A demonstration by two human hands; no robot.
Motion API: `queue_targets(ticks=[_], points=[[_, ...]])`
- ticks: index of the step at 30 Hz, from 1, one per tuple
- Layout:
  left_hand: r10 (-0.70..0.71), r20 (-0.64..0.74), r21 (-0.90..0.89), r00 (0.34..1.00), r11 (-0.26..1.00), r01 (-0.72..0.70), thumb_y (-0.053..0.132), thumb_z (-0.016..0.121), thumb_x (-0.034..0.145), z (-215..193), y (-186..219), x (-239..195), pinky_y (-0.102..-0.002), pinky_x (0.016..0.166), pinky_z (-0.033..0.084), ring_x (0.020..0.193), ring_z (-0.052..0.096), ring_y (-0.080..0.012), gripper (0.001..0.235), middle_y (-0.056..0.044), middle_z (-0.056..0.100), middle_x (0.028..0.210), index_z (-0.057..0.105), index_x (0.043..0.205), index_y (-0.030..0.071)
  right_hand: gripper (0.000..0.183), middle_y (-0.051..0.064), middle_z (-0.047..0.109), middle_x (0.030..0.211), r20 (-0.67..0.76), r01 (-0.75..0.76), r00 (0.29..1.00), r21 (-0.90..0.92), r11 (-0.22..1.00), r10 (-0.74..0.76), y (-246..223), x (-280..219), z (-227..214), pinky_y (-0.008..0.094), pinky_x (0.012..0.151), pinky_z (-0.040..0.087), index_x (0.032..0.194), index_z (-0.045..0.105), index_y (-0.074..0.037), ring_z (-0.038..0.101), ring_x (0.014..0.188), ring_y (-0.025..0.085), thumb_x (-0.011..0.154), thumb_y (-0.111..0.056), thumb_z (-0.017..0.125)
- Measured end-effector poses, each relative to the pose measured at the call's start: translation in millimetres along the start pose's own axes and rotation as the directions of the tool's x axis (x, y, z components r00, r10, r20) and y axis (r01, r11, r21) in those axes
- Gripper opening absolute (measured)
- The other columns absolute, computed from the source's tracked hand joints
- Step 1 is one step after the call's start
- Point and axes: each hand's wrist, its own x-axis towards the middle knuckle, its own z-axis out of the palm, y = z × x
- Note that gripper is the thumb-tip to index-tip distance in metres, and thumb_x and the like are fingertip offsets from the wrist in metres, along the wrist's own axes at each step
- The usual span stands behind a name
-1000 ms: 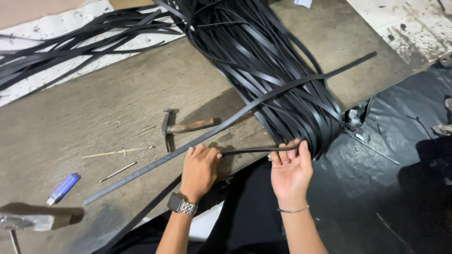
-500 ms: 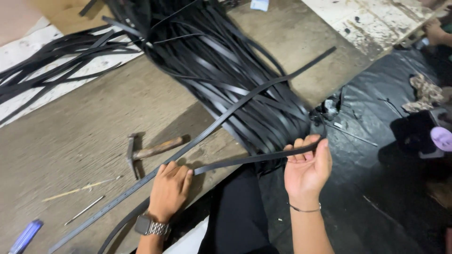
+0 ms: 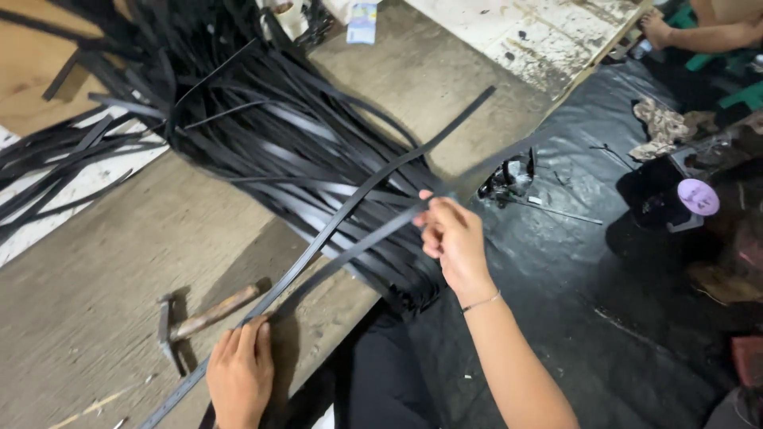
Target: The person measures a black leather strap against a metal ruler, marks it with a wooden stick, and then uses a hammer and nail to attach a metal piece to the strap. The person repeats this process for multiple straps.
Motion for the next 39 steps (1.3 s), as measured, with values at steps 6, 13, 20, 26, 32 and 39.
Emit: queue_targets(ticks=[6,13,20,26,32,39], points=[[0.074,-0.063,0.176,0.995,0.982,-0.062,0.027,0.061,0.103,16.0,-0.6,4.8,-0.033,0.060,0.041,0.069,0.057,-0.0207,0.018,-0.001,0.061,0.069,0.073,0.107,0.014,0.066,0.029,0.071,0.119,-0.040,0.218,0.974,-0.075,0.973,-0.221,8.6,-7.5,-3.0,0.028,0.056,0.052,0.155,0.035,0.003,0.062,0.067,0.020,0.095,-0.015,0.057],[0.063,-0.067,0.066,0.996,0.996,-0.059,0.026,0.058,0.103,21.7,8.2,18.3,-0.030,0.058,0.040,0.061,0.054,-0.0153,0.023,-0.002,0.066,0.069,0.067,0.088,0.012,0.011,0.013,0.073,0.106,0.580,0.827,0.554,-0.305,0.472,-0.597,68.6,-82.2,37.9,0.038,0.097,0.057,0.089,0.067,-0.005,0.071,0.105,0.028,0.092,0.002,0.059],[0.125,-0.036,-0.014,0.992,0.992,-0.125,0.019,0.059,0.093,20.3,9.3,22.4,-0.037,0.064,0.042,0.072,0.056,-0.0238,0.015,-0.003,0.065,0.077,0.068,0.102,0.011,0.064,0.024,0.038,0.160,0.937,0.945,0.326,-0.319,0.079,-0.123,131.8,-86.0,60.3,0.053,0.126,0.019,0.153,0.038,0.006,0.031,0.152,0.038,0.109,-0.039,0.040],[0.164,-0.107,0.074,0.981,0.985,-0.157,0.027,0.067,0.098,-3.6,6.0,9.6,-0.037,0.065,0.037,0.070,0.052,-0.0223,0.016,-0.001,0.060,0.074,0.069,0.103,0.012,0.060,0.017,0.048,0.156,0.929,0.928,0.355,-0.363,-0.082,-0.101,140.8,-81.9,61.6,0.051,0.124,0.020,0.151,0.043,0.002,0.040,0.148,0.030,0.107,-0.039,0.042],[0.118,-0.095,0.192,0.989,0.976,-0.098,0.036,0.066,0.099,-34.2,-16.5,-25.4,-0.037,0.067,0.038,0.073,0.049,-0.0223,0.024,0.001,0.055,0.074,0.070,0.112,0.016,0.053,0.007,0.053,0.154,0.935,0.910,0.313,-0.345,-0.228,-0.166,144.6,-81.9,62.2,0.050,0.124,0.023,0.149,0.051,-0.006,0.044,0.147,0.020,0.107,-0.038,0.042],[0.092,-0.064,0.275,0.994,0.959,-0.071,0.034,0.066,0.098,-79.8,-49.6,-67.1,-0.039,0.067,0.037,0.073,0.045,-0.0228,0.031,0.002,0.051,0.077,0.066,0.128,0.025,0.052,0.007,0.056,0.152,0.935,0.911,0.291,-0.336,-0.240,-0.205,149.8,-79.1,60.5,0.049,0.124,0.026,0.148,0.053,-0.006,0.047,0.145,0.020,0.103,-0.034,0.051]])
